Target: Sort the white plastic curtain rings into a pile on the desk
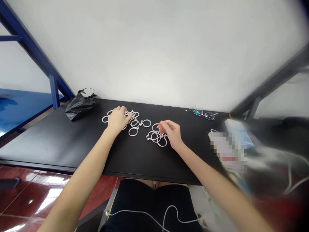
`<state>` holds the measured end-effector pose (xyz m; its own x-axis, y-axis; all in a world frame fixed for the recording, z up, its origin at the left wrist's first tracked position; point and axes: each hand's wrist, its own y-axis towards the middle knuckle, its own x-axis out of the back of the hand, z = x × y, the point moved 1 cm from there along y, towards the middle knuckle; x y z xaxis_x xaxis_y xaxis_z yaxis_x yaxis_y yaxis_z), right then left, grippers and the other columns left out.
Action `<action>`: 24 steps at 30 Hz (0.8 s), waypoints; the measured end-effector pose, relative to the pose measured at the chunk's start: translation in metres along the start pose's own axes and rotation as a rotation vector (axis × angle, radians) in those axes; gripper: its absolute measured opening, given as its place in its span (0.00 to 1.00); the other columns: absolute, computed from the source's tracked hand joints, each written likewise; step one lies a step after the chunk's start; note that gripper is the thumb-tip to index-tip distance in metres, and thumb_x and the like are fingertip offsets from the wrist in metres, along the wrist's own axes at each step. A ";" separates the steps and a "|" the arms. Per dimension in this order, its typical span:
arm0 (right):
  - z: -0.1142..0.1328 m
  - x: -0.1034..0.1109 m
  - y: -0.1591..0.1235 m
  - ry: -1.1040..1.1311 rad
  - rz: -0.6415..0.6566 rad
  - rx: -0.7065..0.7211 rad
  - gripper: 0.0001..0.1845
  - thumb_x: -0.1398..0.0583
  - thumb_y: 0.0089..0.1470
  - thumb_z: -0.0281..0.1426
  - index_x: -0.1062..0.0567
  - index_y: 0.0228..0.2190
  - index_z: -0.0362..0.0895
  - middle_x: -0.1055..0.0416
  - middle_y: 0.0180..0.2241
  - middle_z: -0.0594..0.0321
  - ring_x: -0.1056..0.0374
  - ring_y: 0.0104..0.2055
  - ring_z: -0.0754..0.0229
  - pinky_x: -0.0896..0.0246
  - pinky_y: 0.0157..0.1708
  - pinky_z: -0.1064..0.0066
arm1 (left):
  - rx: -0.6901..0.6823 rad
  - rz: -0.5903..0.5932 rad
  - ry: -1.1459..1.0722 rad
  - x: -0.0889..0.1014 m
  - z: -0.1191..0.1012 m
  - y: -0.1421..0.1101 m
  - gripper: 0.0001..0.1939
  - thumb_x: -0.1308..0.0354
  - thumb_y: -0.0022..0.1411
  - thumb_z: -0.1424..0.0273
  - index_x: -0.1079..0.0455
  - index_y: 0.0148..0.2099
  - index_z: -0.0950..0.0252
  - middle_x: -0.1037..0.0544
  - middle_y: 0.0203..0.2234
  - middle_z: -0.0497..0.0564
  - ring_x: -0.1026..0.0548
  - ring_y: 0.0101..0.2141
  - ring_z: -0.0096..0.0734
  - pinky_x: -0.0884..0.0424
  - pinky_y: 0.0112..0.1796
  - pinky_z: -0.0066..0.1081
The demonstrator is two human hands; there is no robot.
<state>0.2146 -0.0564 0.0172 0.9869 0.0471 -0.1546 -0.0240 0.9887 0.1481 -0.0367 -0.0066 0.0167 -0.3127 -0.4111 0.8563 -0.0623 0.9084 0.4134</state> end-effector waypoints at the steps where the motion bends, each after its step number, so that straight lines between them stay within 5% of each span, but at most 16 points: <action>1: 0.000 0.000 0.000 -0.002 0.001 -0.001 0.15 0.33 0.47 0.44 0.21 0.24 0.44 0.24 0.24 0.62 0.33 0.21 0.65 0.34 0.21 0.72 | 0.001 0.008 0.034 0.000 0.001 -0.001 0.17 0.45 0.62 0.55 0.30 0.40 0.64 0.26 0.37 0.60 0.29 0.42 0.50 0.34 0.37 0.37; 9: -0.003 -0.001 -0.001 -0.001 0.010 -0.003 0.16 0.34 0.48 0.44 0.22 0.23 0.44 0.24 0.24 0.62 0.33 0.21 0.65 0.35 0.21 0.72 | -0.145 -0.107 0.059 0.002 -0.015 -0.007 0.11 0.45 0.63 0.62 0.30 0.40 0.64 0.27 0.42 0.61 0.32 0.46 0.55 0.38 0.47 0.49; 16: -0.007 -0.002 -0.001 -0.014 0.038 0.002 0.16 0.34 0.48 0.44 0.22 0.23 0.43 0.25 0.23 0.62 0.34 0.21 0.67 0.36 0.21 0.75 | -0.617 0.186 -0.207 -0.016 -0.056 -0.030 0.10 0.46 0.65 0.65 0.29 0.45 0.63 0.26 0.45 0.55 0.31 0.47 0.41 0.42 0.55 0.46; 24: -0.004 -0.001 -0.001 -0.033 0.022 0.015 0.17 0.34 0.47 0.45 0.22 0.23 0.44 0.25 0.24 0.62 0.34 0.21 0.66 0.35 0.21 0.73 | -0.685 0.308 -0.355 -0.026 -0.057 -0.032 0.09 0.52 0.66 0.74 0.31 0.37 0.64 0.26 0.42 0.56 0.30 0.44 0.38 0.32 0.48 0.40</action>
<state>0.2128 -0.0564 0.0134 0.9909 0.0637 -0.1188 -0.0435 0.9852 0.1657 0.0278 -0.0296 -0.0015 -0.5087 0.0011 0.8609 0.6300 0.6820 0.3714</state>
